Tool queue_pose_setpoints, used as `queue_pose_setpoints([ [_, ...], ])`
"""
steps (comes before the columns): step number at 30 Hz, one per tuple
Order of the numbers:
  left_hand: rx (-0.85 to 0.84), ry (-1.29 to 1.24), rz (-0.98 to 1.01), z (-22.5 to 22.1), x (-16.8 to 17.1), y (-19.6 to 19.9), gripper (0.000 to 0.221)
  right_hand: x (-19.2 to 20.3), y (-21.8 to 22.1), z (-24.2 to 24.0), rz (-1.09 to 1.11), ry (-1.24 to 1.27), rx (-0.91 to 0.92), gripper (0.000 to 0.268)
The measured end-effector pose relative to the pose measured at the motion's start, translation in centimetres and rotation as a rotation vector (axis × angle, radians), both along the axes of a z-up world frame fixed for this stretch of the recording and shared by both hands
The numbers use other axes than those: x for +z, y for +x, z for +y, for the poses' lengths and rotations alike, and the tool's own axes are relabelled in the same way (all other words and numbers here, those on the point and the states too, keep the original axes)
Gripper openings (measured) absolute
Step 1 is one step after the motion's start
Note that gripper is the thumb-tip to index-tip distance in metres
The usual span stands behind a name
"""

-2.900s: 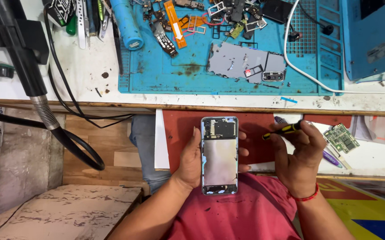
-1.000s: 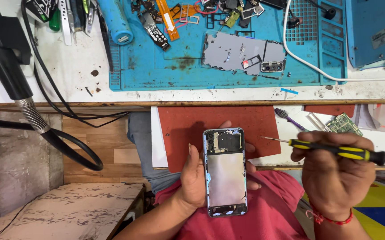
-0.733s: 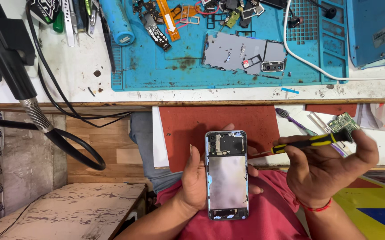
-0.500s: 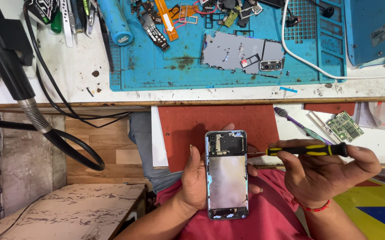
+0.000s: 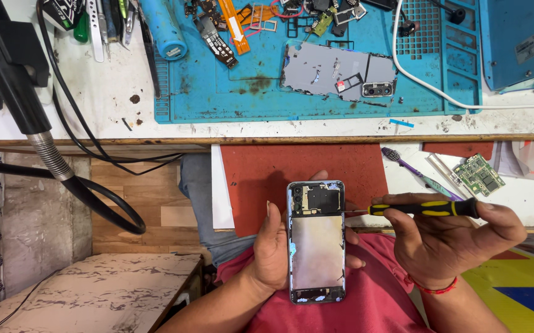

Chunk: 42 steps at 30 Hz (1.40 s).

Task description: The person reassembles a mobile phone by inserting internal components into the chassis and using a screwdriver to tighten screws on the motherboard.

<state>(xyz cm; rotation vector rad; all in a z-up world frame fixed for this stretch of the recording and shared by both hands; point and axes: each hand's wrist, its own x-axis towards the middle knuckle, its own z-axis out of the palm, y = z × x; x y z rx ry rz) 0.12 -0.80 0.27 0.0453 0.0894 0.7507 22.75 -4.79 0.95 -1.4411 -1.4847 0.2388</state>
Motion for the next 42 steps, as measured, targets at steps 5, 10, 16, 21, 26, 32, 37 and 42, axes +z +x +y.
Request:
queue_pose_setpoints([
  [5,-0.001,0.009,0.003,0.0,0.0,0.0,0.099,0.5,-0.4,0.3,-0.039,-0.024,-0.054,0.085],
  [10,-0.007,0.010,-0.009,-0.2,0.0,0.1,0.099,0.9,-0.5,0.5,0.008,0.031,0.021,0.080],
  [16,-0.009,0.047,0.043,-0.2,0.2,0.1,0.095,1.9,-0.8,0.5,-0.309,0.111,-0.068,0.085],
  [21,-0.030,0.057,0.084,-0.4,0.6,0.3,0.091,4.9,-1.4,1.6,-0.048,0.179,0.435,0.064],
  [26,-0.019,0.108,0.159,-0.5,0.8,0.5,0.089,6.2,-1.8,1.8,-0.113,0.033,0.275,0.059],
  [32,-0.025,0.084,0.189,-0.5,1.0,0.3,0.090,8.6,0.0,1.1,-0.360,-0.076,0.195,0.038],
  [37,-0.057,0.102,0.205,-0.3,1.0,0.3,0.089,11.8,0.4,0.6,-0.557,-0.367,0.203,0.029],
  [42,-0.082,0.143,0.231,0.6,1.4,-0.4,0.108,12.8,1.1,1.7,-0.526,-0.380,0.401,0.026],
])
